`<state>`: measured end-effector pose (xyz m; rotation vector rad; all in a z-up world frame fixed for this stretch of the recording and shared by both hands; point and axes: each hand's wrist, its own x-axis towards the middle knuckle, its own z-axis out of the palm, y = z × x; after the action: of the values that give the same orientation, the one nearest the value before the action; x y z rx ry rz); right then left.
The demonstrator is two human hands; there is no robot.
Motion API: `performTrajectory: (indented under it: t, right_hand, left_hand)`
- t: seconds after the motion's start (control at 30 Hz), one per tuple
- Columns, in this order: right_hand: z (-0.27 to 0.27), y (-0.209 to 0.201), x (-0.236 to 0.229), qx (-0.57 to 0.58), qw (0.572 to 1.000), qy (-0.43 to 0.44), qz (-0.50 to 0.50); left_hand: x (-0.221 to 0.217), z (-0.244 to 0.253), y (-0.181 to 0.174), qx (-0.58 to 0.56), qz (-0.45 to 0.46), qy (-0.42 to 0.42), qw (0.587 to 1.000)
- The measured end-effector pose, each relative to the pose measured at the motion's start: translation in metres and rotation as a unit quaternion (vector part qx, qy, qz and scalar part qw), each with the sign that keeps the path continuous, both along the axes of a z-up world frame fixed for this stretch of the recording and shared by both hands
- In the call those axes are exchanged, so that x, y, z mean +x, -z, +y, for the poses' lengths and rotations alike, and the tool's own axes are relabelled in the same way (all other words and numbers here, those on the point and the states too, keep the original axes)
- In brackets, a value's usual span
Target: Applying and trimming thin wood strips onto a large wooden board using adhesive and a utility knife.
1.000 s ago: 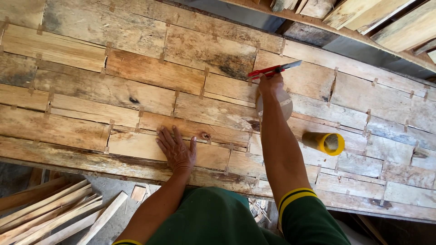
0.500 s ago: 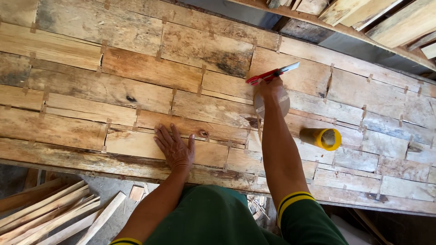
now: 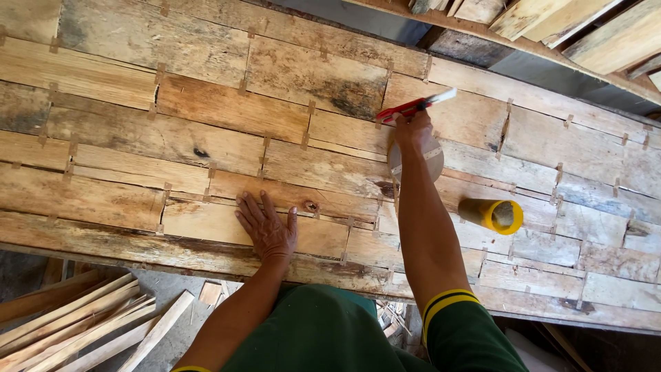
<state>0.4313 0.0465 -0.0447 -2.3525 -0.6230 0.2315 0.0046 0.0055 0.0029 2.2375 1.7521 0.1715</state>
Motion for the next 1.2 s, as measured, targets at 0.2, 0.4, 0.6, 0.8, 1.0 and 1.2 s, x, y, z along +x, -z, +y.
performTrajectory:
  t: [0.2, 0.4, 0.6, 0.8, 1.0, 1.2]
  right_hand:
    - [0.010, -0.009, 0.000, 0.067, 0.996, -0.058, 0.004]
    - [0.041, 0.029, 0.046, 0.285, 0.954, 0.060, 0.067]
    - [0.088, 0.019, 0.062, 0.271, 0.954, 0.058, 0.110]
    - [0.107, 0.060, 0.083, 0.225, 0.969, 0.065, 0.083]
    - [0.115, 0.024, 0.067, 0.143, 0.989, 0.041, 0.024]
    - [0.109, 0.042, 0.084, 0.141, 0.990, 0.015, -0.024]
  left_hand:
    - [0.000, 0.000, 0.003, 0.015, -0.007, -0.001, 1.000]
    - [0.002, 0.001, -0.003, 0.013, -0.017, -0.006, 1.000]
    - [0.003, 0.004, -0.004, 0.016, -0.013, -0.002, 1.000]
    - [0.001, 0.004, -0.005, 0.010, -0.004, 0.004, 1.000]
    - [0.001, 0.003, -0.006, 0.028, -0.014, 0.009, 0.999]
    - [0.004, 0.007, -0.004, 0.027, -0.013, 0.004, 1.000]
